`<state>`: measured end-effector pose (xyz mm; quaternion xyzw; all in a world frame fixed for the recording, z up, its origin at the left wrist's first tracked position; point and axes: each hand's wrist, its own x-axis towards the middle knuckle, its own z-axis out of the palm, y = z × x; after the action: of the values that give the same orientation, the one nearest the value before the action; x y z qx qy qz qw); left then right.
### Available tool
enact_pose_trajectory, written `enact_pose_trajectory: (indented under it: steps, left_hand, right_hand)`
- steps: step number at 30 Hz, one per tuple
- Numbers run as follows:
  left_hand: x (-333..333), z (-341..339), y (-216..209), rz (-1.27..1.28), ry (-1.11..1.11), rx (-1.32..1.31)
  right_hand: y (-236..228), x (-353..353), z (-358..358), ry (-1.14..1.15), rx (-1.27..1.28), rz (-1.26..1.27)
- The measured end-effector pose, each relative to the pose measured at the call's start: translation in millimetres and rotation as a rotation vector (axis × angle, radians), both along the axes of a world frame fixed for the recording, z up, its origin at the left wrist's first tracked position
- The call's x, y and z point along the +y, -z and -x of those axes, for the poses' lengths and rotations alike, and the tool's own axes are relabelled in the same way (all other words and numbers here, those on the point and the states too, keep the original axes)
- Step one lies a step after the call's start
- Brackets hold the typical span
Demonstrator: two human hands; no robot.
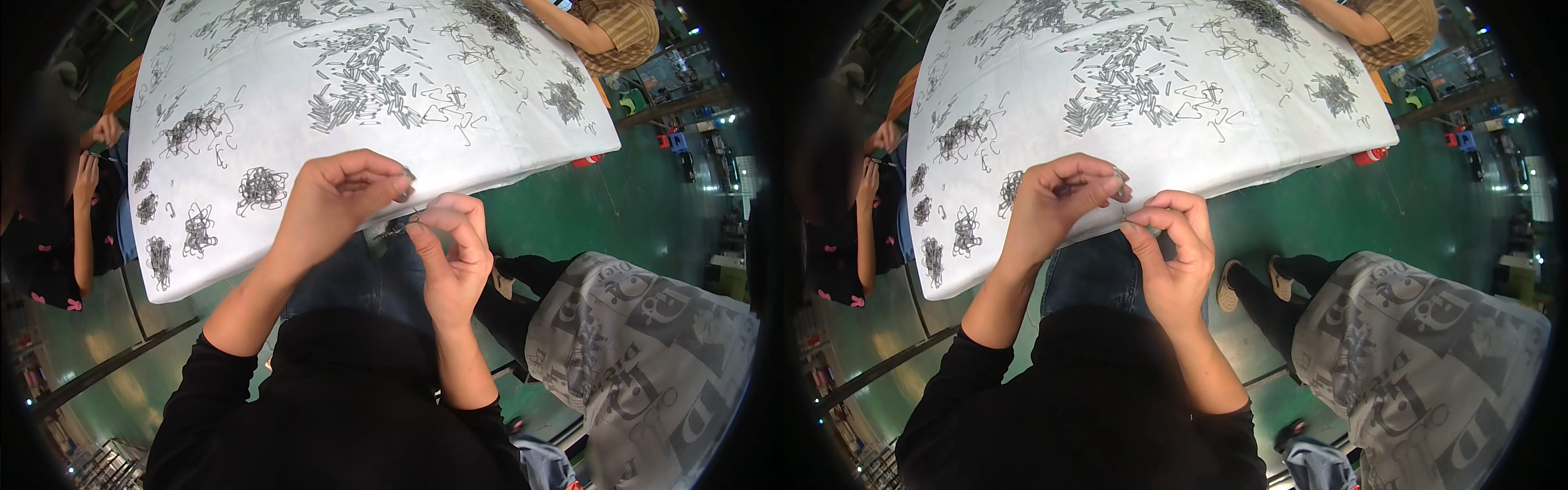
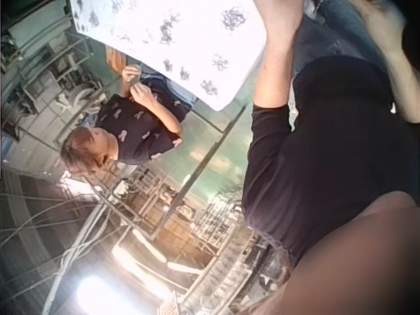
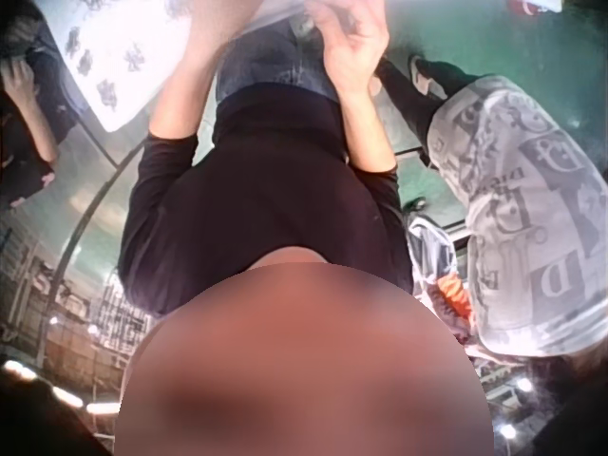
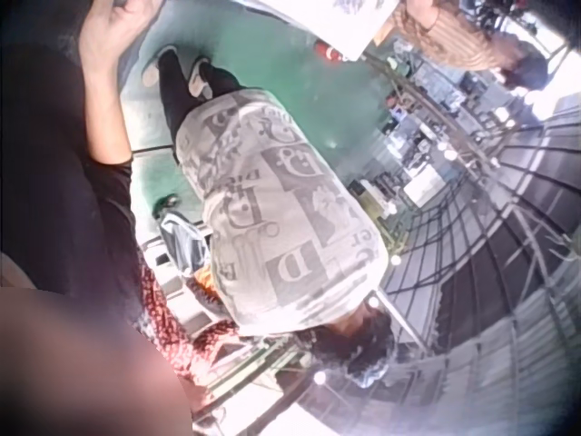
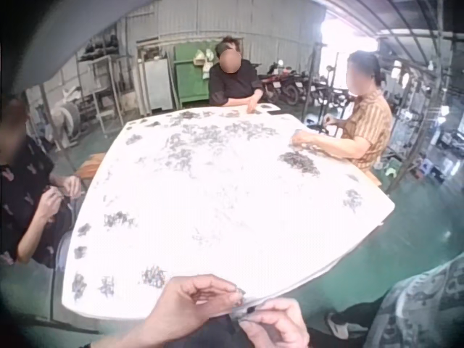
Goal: The person repeatedly picks up small metal wire pieces from a white table, links them together by hand, and places the assembled chains onto a nearby metal rack. Other workers are visible at the same table performing similar actions.
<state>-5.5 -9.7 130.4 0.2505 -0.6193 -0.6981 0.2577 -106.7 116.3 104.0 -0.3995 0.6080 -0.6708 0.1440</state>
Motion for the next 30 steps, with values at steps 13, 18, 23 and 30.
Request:
enact_pose_trajectory:
  steps: [13,18,23,30]
  left_hand:
    - [21.8,-2.2,-14.4,0.438,-0.071,-0.041]
    - [20.6,-1.4,-18.5,0.513,-0.038,-0.022]
    - [20.3,1.1,-26.4,0.523,-0.029,-0.063]
    - [19.1,5.7,-15.7,0.526,-0.056,-0.054]
  right_hand:
    - [11.8,2.1,41.8,-0.104,0.064,-0.141]
    - [50.6,-60.1,177.6,0.029,0.514,-0.532]
    - [75.4,-120.4,257.7,-0.208,0.988,-0.889]
    - [72.8,-96.1,231.0,-0.202,0.831,-0.896]
